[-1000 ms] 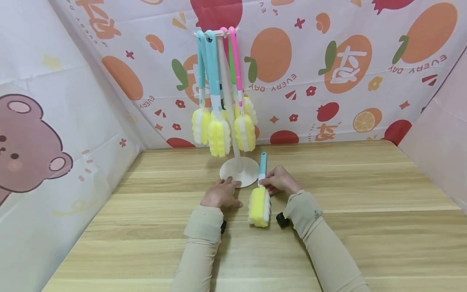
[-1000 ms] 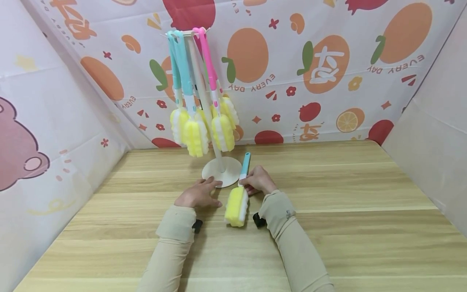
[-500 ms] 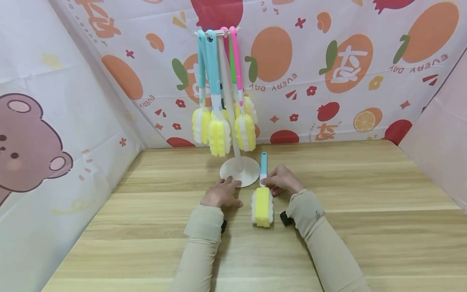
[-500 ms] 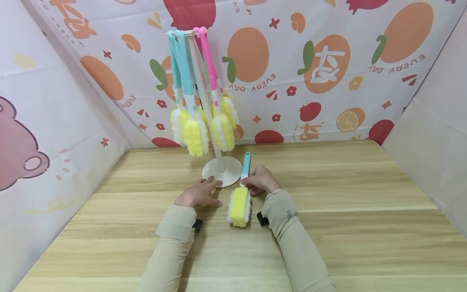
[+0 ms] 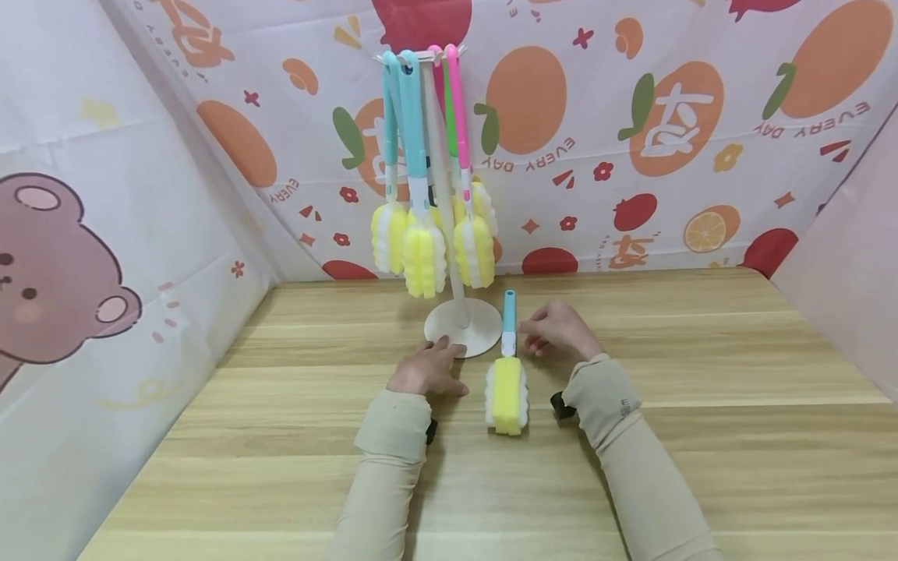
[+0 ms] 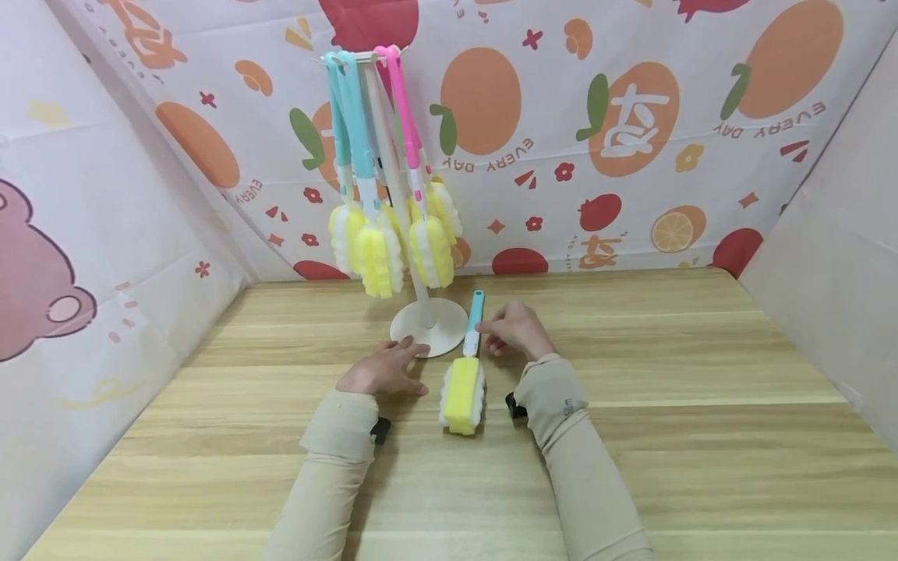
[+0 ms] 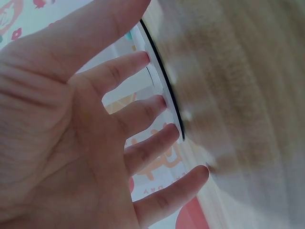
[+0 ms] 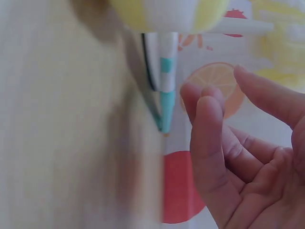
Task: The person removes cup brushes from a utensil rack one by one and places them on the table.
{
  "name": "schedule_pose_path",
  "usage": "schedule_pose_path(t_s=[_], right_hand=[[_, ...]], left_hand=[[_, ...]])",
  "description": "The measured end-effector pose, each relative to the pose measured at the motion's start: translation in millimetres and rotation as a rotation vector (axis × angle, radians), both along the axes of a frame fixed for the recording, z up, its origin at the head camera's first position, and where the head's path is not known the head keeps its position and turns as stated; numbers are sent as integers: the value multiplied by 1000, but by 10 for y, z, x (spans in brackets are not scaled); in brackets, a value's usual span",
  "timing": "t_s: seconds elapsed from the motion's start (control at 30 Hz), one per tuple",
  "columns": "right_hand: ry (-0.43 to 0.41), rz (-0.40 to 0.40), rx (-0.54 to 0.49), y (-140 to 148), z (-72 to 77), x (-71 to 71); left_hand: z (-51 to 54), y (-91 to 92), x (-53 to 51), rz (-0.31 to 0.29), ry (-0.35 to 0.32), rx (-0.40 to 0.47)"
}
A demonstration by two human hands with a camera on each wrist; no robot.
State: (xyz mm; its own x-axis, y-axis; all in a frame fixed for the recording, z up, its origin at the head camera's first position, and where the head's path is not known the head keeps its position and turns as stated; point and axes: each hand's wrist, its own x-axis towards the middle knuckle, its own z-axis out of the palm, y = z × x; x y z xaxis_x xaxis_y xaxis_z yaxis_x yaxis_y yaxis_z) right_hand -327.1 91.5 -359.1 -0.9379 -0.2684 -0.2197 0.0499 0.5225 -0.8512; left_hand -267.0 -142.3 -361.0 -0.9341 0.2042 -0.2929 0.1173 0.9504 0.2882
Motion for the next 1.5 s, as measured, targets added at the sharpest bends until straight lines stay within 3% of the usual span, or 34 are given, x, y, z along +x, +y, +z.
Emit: schedule_pose_path(t_s=[0.23, 0.4, 0.8, 1.1, 1.33, 1.5], right_hand=[[49, 11, -2, -10, 191, -13], [89, -7, -70, -33, 306, -24], [322, -64, -120, -98, 477, -23], [363, -103, -149, -178, 615, -32], [543, -174, -136, -258, 679, -42], [608, -212, -167, -323, 724, -59]], left_hand=[[3, 7, -2, 1, -12, 9], [7, 2, -1, 4, -20, 27], [-4, 5, -5, 3, -9, 36], [-3, 15, -22, -3, 4, 42], [11, 27, -27, 4, 6, 36], [6, 31, -31, 11, 10, 31]])
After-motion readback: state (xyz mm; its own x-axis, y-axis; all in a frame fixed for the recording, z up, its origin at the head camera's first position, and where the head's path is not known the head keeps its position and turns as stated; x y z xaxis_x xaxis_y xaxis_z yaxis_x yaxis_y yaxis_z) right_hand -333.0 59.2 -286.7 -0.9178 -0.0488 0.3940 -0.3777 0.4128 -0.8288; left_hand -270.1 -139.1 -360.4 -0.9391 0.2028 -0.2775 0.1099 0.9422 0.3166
